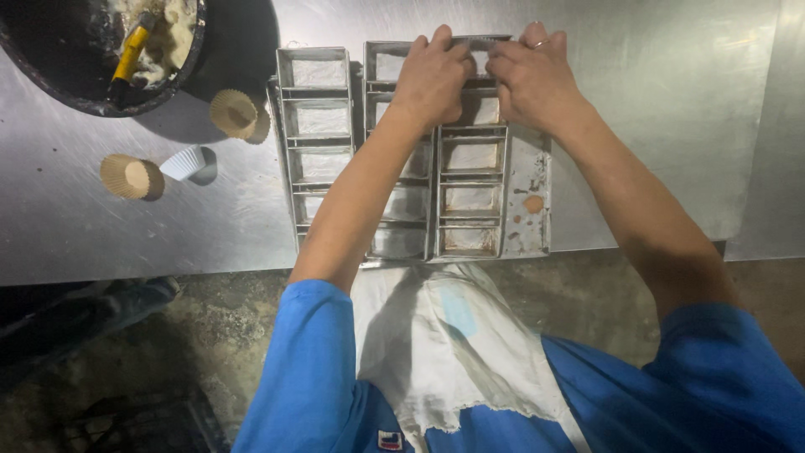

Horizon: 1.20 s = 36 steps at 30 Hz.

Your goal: The person greases the interiors of multiple small rectangular baking pans using a brush dipped in a bowl, then places paper liners into each of the pans.

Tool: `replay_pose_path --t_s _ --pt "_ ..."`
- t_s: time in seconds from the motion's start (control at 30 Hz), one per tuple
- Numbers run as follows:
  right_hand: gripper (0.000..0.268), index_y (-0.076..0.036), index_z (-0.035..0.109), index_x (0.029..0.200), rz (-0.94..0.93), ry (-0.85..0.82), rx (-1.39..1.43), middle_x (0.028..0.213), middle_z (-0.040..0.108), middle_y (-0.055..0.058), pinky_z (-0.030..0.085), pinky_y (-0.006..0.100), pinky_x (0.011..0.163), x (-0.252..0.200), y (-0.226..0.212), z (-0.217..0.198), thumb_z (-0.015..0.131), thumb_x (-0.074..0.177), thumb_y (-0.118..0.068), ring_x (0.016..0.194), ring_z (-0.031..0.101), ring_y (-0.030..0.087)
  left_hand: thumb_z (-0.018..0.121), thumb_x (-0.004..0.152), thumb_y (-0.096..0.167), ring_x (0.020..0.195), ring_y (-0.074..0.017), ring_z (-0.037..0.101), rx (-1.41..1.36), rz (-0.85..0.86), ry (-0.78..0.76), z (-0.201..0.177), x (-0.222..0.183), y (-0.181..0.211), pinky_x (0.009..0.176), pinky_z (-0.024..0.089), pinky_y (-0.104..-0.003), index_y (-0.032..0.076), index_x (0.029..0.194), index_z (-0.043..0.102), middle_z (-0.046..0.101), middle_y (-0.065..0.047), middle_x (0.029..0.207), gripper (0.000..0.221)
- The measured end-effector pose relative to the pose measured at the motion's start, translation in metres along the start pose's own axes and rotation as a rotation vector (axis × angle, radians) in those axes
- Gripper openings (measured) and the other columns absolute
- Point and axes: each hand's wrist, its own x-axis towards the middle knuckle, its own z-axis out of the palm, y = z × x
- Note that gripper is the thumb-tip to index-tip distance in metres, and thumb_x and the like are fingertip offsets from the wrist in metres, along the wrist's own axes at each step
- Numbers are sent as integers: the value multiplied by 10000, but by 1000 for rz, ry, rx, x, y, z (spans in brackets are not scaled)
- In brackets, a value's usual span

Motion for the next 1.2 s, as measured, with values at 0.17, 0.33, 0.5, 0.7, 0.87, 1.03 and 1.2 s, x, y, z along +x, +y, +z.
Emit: replay_pose_path --t_s 0.17,0.33,0.5,0.7,0.87,1.03,1.2 --pt "119 -103 731 894 16 -48 -197 1115 713 -18 360 495 879 2 -12 -11 692 846 -204 1101 535 291 698 709 105 1206 -329 489 -33 -75 43 1 -8 1 923 418 -491 173 1028 783 671 1 1158 337" --pt "280 -75 737 1013 141 -167 -260 1055 700 74 357 532 831 11 -24 -8 658 824 -266 1071 546 326 690 677 128 1166 -357 492 -3 -113 149 7 -10 3 878 405 -521 174 1101 755 674 -23 1159 431" --pt "405 -26 713 1192 314 -26 4 1138 700 152 333 588 794 13 -20 7 637 846 -222 1054 511 441 684 711 114 1191 -338 501 -8 -180 96 5 -12 9 905 404 -500 143 1082 722 674 -8 1163 374" --pt "322 -65 715 1021 239 -141 -198 1062 681 130 300 694 795 15 -19 9 654 825 -312 1042 528 427 699 641 132 1166 -330 503 10 -226 144 5 -11 12 870 397 -504 140 1019 727 680 -6 1120 379" --pt "180 -95 713 977 165 -229 -164 1095 672 36 353 616 917 3 -15 -16 614 913 -231 1189 535 389 710 702 141 1215 -303 488 40 -207 86 8 -8 15 938 391 -488 168 1033 735 675 10 1110 334" --pt "221 -113 729 1059 250 -160 -120 1121 702 62 361 634 874 6 -18 -2 622 890 -207 1135 536 398 732 669 179 1250 -302 458 78 -227 -11 6 -4 20 963 367 -492 167 1059 734 667 10 1107 391" --pt "505 -86 706 1265 496 -70 136 1189 701 135 346 676 883 17 -40 -2 616 770 -125 1101 557 433 764 574 196 1261 -321 456 50 -279 38 7 -22 22 894 433 -597 134 1114 701 597 -17 1379 548"
